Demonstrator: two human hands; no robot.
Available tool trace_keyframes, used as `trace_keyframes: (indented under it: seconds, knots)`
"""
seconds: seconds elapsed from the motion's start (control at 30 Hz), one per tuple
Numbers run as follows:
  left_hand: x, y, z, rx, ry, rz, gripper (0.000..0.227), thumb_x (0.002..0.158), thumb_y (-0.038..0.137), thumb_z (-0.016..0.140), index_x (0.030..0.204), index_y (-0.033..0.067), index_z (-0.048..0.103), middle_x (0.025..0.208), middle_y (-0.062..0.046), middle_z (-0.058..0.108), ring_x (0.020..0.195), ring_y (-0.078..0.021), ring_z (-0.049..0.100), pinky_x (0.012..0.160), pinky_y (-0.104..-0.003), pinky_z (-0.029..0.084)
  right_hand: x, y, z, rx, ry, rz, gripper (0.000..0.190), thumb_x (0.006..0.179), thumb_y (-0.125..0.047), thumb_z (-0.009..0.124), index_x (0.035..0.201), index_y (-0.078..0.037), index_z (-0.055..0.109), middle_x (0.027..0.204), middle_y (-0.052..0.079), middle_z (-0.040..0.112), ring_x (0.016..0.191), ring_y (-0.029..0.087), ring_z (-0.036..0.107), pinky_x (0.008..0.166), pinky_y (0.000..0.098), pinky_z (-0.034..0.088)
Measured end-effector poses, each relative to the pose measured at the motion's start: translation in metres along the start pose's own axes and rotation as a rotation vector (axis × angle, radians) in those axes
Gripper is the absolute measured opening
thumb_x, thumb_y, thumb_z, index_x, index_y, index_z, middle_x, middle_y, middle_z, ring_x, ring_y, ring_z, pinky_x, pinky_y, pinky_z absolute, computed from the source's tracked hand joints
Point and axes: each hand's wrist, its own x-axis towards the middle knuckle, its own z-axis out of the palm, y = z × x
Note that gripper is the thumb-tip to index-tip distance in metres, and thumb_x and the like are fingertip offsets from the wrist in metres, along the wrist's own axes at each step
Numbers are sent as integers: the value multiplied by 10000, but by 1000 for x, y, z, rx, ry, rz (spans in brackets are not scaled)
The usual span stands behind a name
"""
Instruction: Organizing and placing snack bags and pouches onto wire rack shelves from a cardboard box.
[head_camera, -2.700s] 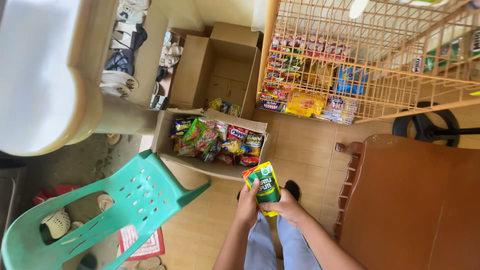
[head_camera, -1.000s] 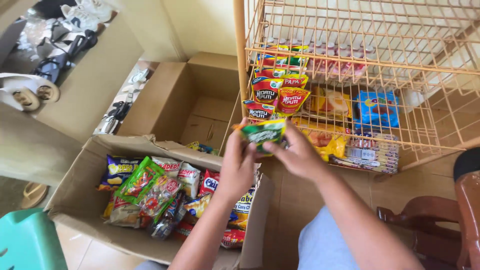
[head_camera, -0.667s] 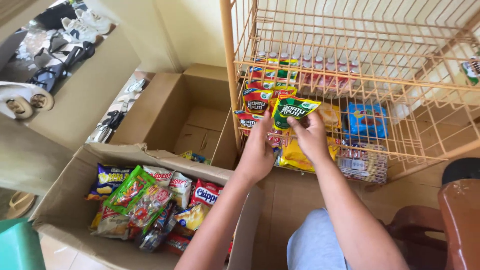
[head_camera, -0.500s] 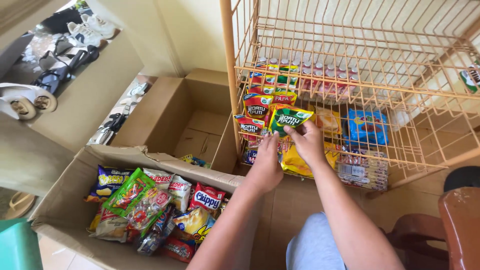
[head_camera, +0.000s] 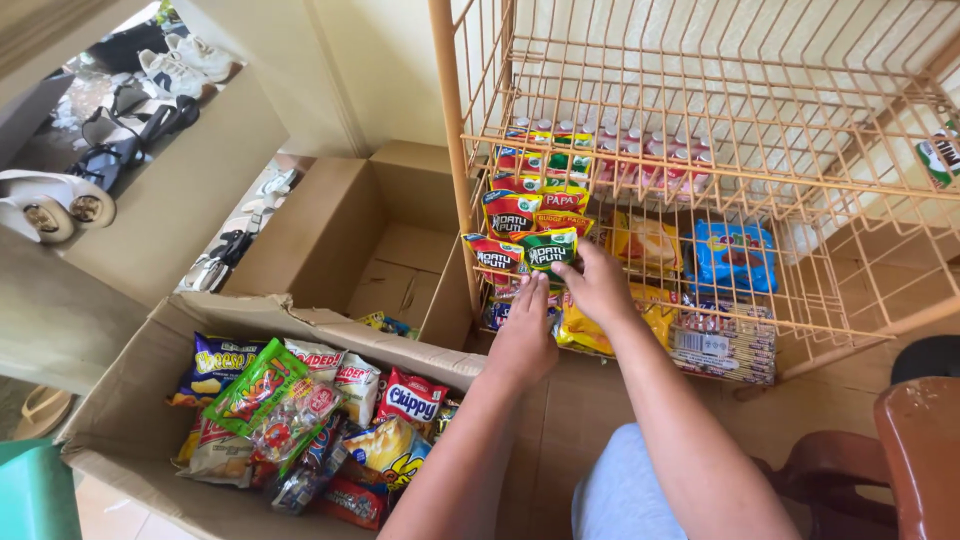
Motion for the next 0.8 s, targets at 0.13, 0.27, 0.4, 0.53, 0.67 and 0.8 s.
trace_keyframes:
  seconds: [0.13, 0.27, 0.4, 0.53, 0.67, 0.8]
  knots:
    - [1, 10, -10, -24, -49, -36, 816, 773, -49, 566, 1536, -89, 279, 1611, -293, 289, 1535, -395, 222, 1232, -444, 237, 3, 3, 7, 8, 72, 74, 278, 904, -146, 772, 1139, -40, 668, 976, 120, 760, 855, 203, 741, 757, 363, 560]
    - [2, 5, -5, 33, -57, -30, 777, 808, -30, 537, 1541, -86, 283, 1619, -291, 293, 1548, -397, 228, 1244, -447, 235, 8, 9, 14, 148, 84, 245, 298, 908, -156, 742, 1171, -57, 646, 973, 104, 777, 877, 231, 761, 774, 364, 569]
    - [0, 12, -12, 101, -122, -58, 797, 808, 6, 537, 1556, -50, 268, 1639, -263, 276, 1538, -383, 255, 1219, -428, 259, 11, 2, 11, -2, 25, 258, 352, 890, -132, 750, 1221, -70, 646, 1017, 118, 770, 914, 232, 750, 801, 374, 566]
    - [-1, 7, -18, 202, -122, -5, 789, 862, 58, 587, 1580, 1, 265, 1655, -197, 277, 1505, -399, 294, 1222, -473, 301, 10, 21, 13, 45, 63, 248, 325, 920, -112, 726, 1225, -54, 630, 1051, 125, 764, 938, 222, 743, 824, 370, 562]
    - [2, 37, -42, 327, -299, -208, 832, 864, 94, 571, 1615, 154, 217, 1698, 0, 220, 1477, -310, 359, 1048, -511, 470, 10, 23, 6, 138, -14, 293, 321, 938, -80, 696, 1245, -53, 606, 1067, 129, 762, 963, 215, 736, 835, 364, 562]
    - [5, 44, -39, 472, -351, -236, 823, 884, 141, 577, 1615, 155, 200, 1702, 10, 180, 1426, -273, 393, 996, -571, 483, 10, 28, 2, 259, -59, 370, 311, 967, -61, 669, 1264, -33, 582, 1089, 140, 749, 987, 209, 717, 851, 355, 554]
